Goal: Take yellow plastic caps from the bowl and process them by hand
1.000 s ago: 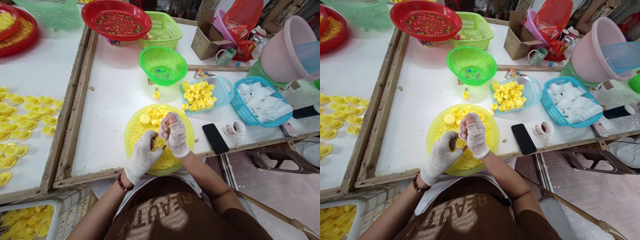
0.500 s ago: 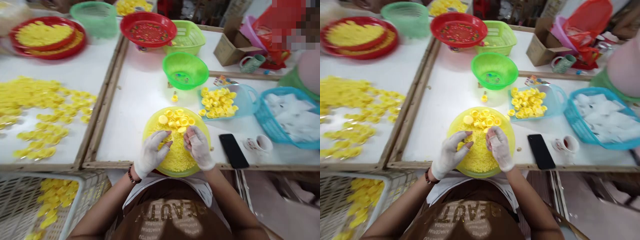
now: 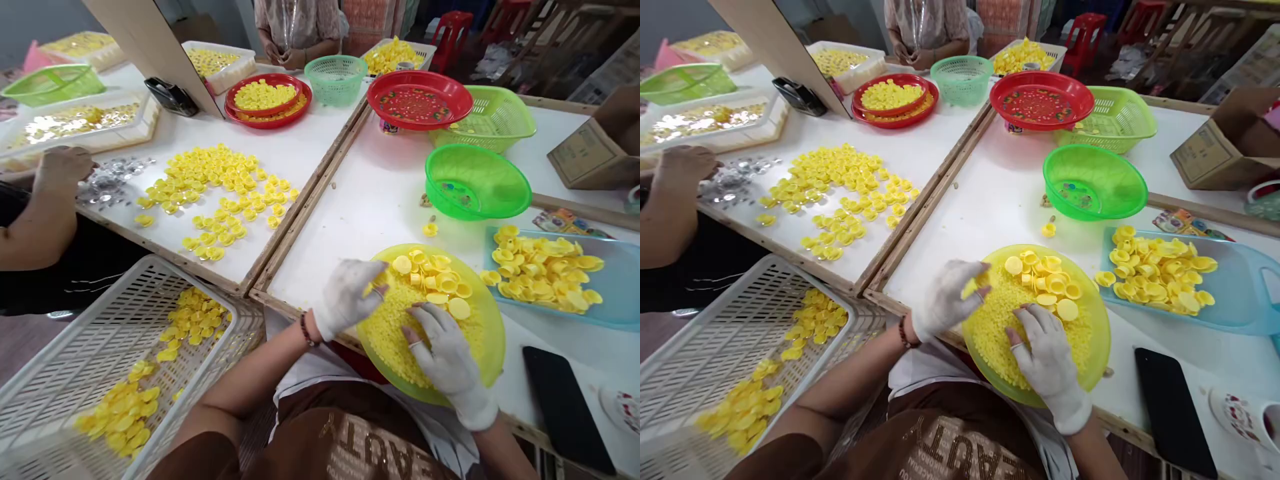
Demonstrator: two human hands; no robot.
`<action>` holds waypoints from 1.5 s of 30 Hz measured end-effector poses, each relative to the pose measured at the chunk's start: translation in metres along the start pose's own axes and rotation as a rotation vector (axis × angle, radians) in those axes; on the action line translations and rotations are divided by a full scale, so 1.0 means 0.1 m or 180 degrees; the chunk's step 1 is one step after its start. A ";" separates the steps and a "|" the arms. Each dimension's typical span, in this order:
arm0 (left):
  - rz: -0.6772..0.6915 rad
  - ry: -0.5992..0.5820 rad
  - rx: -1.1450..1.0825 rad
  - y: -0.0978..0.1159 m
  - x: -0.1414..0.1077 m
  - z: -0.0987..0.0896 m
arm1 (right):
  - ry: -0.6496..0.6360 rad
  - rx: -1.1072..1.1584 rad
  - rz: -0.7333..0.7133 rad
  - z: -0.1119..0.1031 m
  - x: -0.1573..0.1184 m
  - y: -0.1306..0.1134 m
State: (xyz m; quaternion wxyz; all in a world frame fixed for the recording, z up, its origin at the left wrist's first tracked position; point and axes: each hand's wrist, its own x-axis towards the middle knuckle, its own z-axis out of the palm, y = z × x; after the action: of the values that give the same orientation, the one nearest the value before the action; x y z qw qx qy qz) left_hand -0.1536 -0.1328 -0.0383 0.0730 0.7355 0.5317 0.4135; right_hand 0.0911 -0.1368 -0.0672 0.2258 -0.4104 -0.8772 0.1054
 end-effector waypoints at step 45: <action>0.0416 -0.1182 0.0152 0.15 0.35 0.42 | 0.1295 0.5430 0.2669 -0.20 0.38 0.07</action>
State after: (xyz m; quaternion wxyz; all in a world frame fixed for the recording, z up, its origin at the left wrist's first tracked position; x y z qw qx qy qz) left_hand -0.1108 -0.0962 -0.0385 0.1252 0.8336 0.4699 0.2619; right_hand 0.0840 -0.1031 -0.0405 0.5389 -0.3984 -0.2328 0.7047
